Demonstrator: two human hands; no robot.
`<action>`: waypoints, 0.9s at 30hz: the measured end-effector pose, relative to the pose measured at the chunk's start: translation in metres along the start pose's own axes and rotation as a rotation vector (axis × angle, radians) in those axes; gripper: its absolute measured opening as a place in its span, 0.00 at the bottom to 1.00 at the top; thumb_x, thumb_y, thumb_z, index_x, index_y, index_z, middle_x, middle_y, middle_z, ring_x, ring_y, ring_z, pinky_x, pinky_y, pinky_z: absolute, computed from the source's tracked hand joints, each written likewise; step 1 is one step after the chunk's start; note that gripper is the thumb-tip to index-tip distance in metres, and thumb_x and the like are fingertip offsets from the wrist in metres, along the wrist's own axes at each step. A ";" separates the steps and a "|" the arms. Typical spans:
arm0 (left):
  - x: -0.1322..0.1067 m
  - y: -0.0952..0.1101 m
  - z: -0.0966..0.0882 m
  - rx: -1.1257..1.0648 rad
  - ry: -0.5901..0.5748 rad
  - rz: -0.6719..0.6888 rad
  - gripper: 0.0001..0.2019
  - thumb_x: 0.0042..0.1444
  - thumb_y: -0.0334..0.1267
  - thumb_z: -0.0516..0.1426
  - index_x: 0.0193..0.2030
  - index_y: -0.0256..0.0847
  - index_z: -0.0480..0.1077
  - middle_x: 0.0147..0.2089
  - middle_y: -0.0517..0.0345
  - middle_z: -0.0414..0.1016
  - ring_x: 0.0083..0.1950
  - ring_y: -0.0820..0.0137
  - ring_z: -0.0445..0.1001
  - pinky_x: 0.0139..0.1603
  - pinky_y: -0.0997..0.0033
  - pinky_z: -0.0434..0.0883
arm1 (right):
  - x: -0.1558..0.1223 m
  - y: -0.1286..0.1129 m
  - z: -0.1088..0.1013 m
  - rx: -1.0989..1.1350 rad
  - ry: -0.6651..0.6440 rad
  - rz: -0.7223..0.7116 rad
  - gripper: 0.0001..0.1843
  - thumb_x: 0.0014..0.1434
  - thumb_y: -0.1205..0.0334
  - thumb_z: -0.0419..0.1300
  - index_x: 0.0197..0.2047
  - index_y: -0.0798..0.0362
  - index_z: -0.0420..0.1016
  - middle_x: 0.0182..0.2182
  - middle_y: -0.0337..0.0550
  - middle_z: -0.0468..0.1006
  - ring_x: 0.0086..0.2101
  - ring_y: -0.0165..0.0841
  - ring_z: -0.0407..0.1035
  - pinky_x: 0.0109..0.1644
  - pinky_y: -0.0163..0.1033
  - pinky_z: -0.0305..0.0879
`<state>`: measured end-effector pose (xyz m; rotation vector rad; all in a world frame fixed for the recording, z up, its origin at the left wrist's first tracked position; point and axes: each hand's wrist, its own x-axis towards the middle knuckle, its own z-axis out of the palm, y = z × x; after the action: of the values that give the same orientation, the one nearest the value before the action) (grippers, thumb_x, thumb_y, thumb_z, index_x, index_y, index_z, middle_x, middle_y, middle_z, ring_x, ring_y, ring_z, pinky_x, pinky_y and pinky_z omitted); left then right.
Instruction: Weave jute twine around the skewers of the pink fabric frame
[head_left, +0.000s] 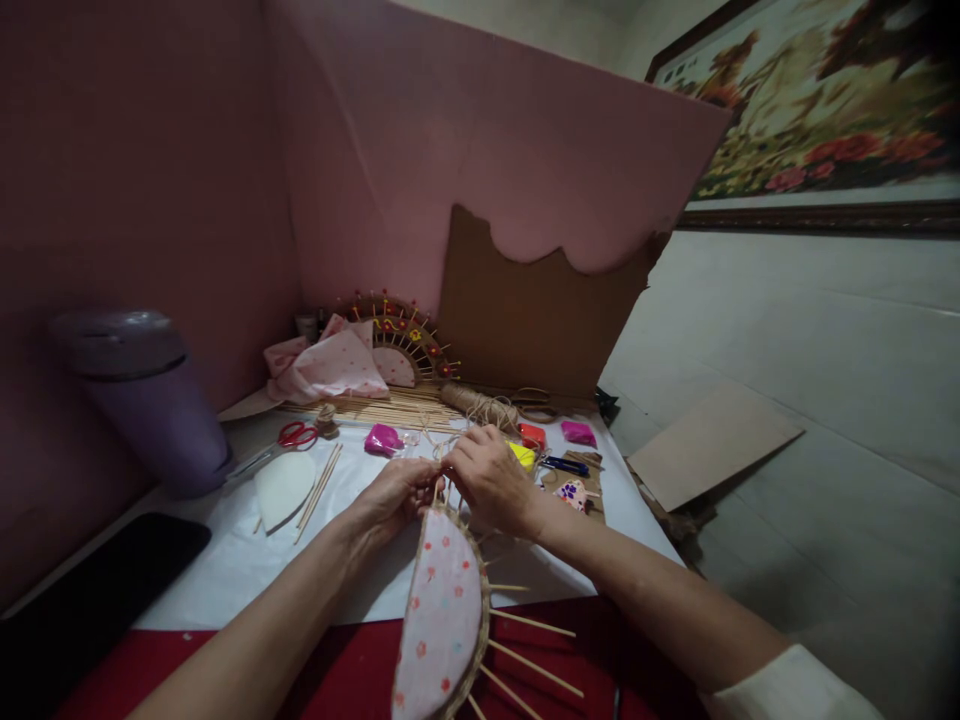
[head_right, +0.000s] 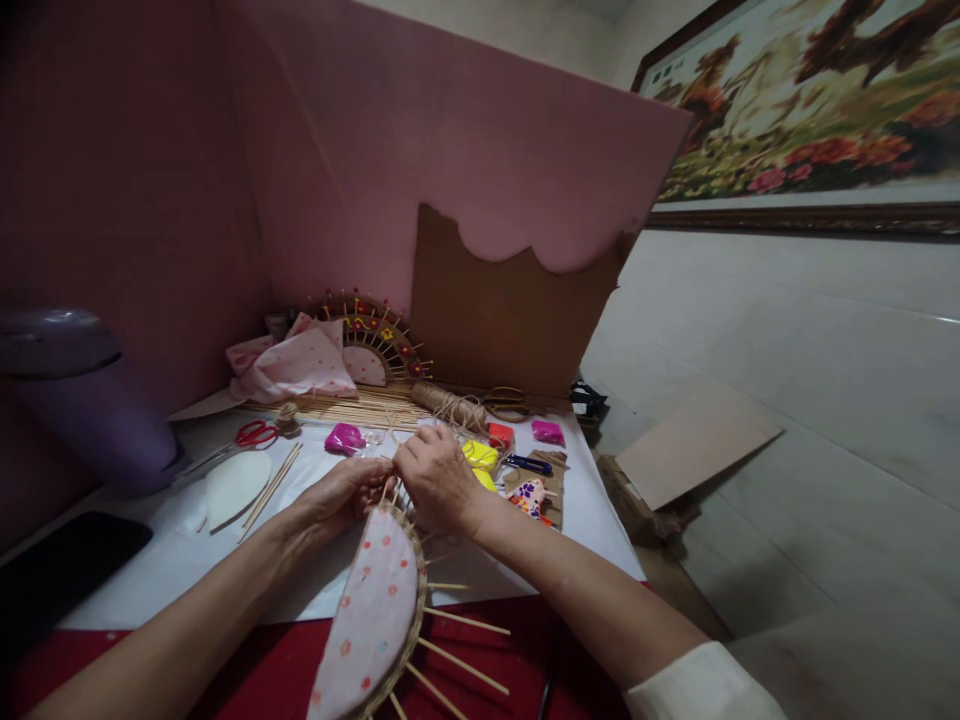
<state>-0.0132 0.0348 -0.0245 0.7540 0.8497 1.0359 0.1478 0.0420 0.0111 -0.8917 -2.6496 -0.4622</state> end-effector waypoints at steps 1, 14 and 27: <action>0.000 0.000 0.001 -0.002 -0.001 0.002 0.08 0.42 0.29 0.61 0.18 0.33 0.67 0.18 0.60 0.64 0.18 0.80 0.58 0.18 0.79 0.53 | 0.000 0.000 -0.001 -0.019 -0.004 -0.017 0.09 0.62 0.64 0.51 0.35 0.57 0.71 0.33 0.49 0.73 0.38 0.39 0.58 0.43 0.44 0.48; -0.002 -0.001 -0.003 -0.030 -0.063 -0.006 0.06 0.45 0.32 0.63 0.24 0.31 0.71 0.22 0.57 0.68 0.20 0.79 0.61 0.20 0.78 0.56 | 0.005 -0.001 0.003 0.124 -0.059 0.250 0.07 0.59 0.63 0.54 0.33 0.54 0.72 0.31 0.43 0.76 0.37 0.36 0.63 0.43 0.41 0.49; 0.011 -0.011 -0.007 0.032 0.038 0.027 0.06 0.42 0.29 0.60 0.19 0.33 0.67 0.17 0.62 0.63 0.17 0.82 0.56 0.17 0.80 0.49 | 0.007 -0.009 -0.005 0.177 -0.050 0.269 0.06 0.58 0.62 0.57 0.32 0.54 0.72 0.30 0.42 0.76 0.36 0.35 0.63 0.41 0.40 0.50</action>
<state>-0.0118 0.0424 -0.0391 0.7766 0.8922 1.0660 0.1379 0.0371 0.0166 -1.1911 -2.5136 -0.1405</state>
